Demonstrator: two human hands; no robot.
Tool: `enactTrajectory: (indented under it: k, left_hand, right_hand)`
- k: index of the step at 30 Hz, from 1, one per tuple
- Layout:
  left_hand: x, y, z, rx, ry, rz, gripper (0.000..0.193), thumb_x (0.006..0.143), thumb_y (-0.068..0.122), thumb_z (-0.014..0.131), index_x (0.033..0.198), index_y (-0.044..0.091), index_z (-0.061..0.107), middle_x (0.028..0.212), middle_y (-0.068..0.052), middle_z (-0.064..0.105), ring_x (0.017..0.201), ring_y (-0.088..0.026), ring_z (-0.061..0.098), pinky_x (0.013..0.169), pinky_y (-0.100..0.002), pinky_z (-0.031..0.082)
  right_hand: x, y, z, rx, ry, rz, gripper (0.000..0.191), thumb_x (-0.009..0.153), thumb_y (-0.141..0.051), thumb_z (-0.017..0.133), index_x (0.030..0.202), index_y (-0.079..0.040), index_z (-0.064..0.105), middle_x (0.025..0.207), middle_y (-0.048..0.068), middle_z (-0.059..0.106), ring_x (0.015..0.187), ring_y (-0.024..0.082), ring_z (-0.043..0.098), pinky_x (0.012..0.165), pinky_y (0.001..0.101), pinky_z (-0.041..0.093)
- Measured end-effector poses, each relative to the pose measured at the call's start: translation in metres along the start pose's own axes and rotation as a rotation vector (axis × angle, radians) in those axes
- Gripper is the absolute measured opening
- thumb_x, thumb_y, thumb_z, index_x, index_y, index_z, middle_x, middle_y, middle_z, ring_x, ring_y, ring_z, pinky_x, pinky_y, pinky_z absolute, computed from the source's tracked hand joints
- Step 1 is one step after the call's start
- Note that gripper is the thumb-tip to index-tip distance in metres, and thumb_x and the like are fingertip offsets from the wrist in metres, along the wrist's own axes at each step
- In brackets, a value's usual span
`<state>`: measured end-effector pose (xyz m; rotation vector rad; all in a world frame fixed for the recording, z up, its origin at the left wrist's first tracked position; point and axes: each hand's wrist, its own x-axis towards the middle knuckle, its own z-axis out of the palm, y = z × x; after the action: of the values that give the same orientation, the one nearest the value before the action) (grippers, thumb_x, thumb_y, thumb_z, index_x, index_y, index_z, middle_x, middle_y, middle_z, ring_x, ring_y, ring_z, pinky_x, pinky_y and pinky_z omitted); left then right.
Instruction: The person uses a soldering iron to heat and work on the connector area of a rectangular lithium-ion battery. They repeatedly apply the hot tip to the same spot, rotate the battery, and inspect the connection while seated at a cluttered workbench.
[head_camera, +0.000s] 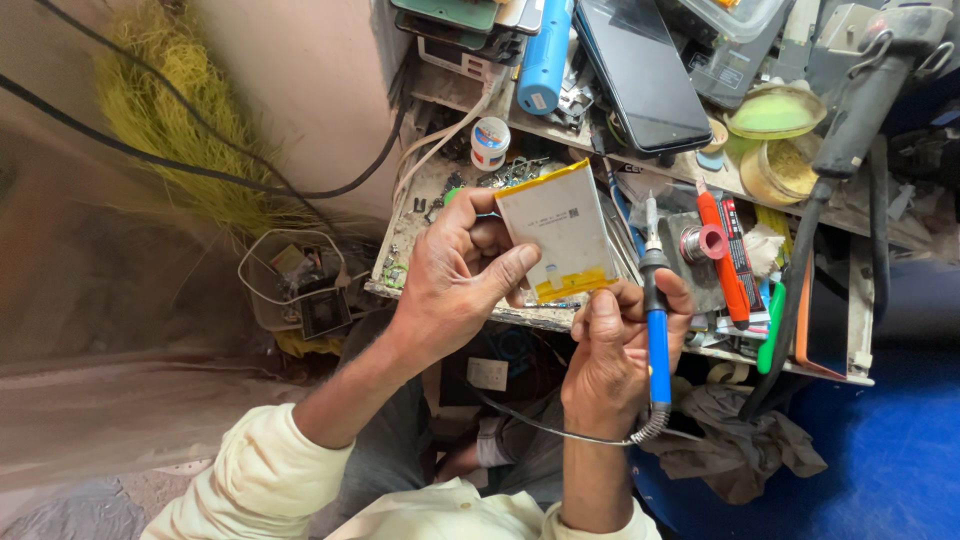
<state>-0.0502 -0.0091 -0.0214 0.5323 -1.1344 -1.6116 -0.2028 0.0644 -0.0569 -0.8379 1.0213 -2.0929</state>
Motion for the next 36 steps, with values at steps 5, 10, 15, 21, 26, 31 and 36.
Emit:
enactTrajectory:
  k: [5,10,15,21,26,31,36]
  left_hand:
    - [0.0,0.001,0.001,0.02,0.007,-0.003,0.034,0.102,0.002,0.064,0.13,-0.003,0.046,0.101,-0.011,0.071,0.076,-0.008,0.064,0.065,-0.025,0.056]
    - [-0.002,0.0,0.003,0.039,0.019,0.0,0.033,0.102,0.003,0.064,0.13,-0.003,0.047,0.1,-0.011,0.072,0.076,-0.008,0.064,0.066,-0.025,0.056]
    - [-0.001,0.004,0.004,0.078,0.033,0.004,0.034,0.101,0.004,0.065,0.13,-0.003,0.048,0.1,-0.01,0.072,0.076,-0.008,0.064,0.065,-0.024,0.056]
    - [0.003,0.012,-0.006,0.365,0.009,-0.052,0.039,0.098,0.009,0.066,0.132,0.0,0.05,0.102,-0.007,0.077,0.077,-0.006,0.067,0.061,-0.024,0.057]
    - [0.006,0.0,-0.011,0.432,0.036,-0.104,0.041,0.098,0.009,0.064,0.136,0.002,0.051,0.099,-0.006,0.076,0.073,-0.006,0.065,0.059,-0.024,0.056]
    - [0.005,-0.02,-0.012,0.485,0.048,-0.059,0.04,0.1,0.007,0.064,0.138,0.001,0.051,0.093,-0.007,0.074,0.07,-0.007,0.063,0.06,-0.025,0.054]
    - [0.003,-0.027,-0.013,0.477,0.036,-0.073,0.044,0.099,0.006,0.063,0.14,0.001,0.048,0.09,-0.006,0.073,0.066,-0.008,0.061,0.058,-0.026,0.052]
  right_hand:
    - [-0.003,0.001,0.005,0.001,-0.016,-0.034,0.053,0.101,0.006,0.066,0.145,-0.009,0.041,0.1,0.012,0.066,0.076,0.012,0.058,0.066,0.0245,0.048]
    - [-0.007,0.001,0.01,0.009,0.009,-0.048,0.052,0.103,0.005,0.064,0.146,-0.008,0.039,0.104,0.013,0.067,0.078,0.012,0.058,0.068,0.025,0.05]
    - [-0.008,0.003,0.01,-0.044,-0.001,-0.068,0.052,0.104,0.005,0.064,0.147,-0.008,0.039,0.103,0.012,0.066,0.079,0.013,0.059,0.072,0.0253,0.052]
    - [-0.008,0.004,-0.003,-0.249,0.087,-0.164,0.047,0.101,0.0,0.063,0.141,-0.007,0.041,0.109,0.018,0.069,0.088,0.016,0.065,0.073,0.0278,0.057]
    - [-0.019,0.008,-0.035,-0.346,0.041,-0.309,0.04,0.108,-0.005,0.061,0.142,-0.007,0.041,0.109,0.021,0.068,0.084,0.015,0.061,0.07,0.0247,0.053]
    - [-0.032,0.02,-0.071,-0.435,0.005,-0.42,0.037,0.114,-0.023,0.056,0.144,-0.007,0.042,0.102,0.022,0.069,0.073,0.017,0.059,0.065,0.0274,0.052]
    - [-0.047,0.019,-0.098,-0.394,-0.08,-0.37,0.064,0.114,-0.047,0.048,0.163,-0.007,0.034,0.102,0.019,0.07,0.081,0.022,0.062,0.076,0.0316,0.055]
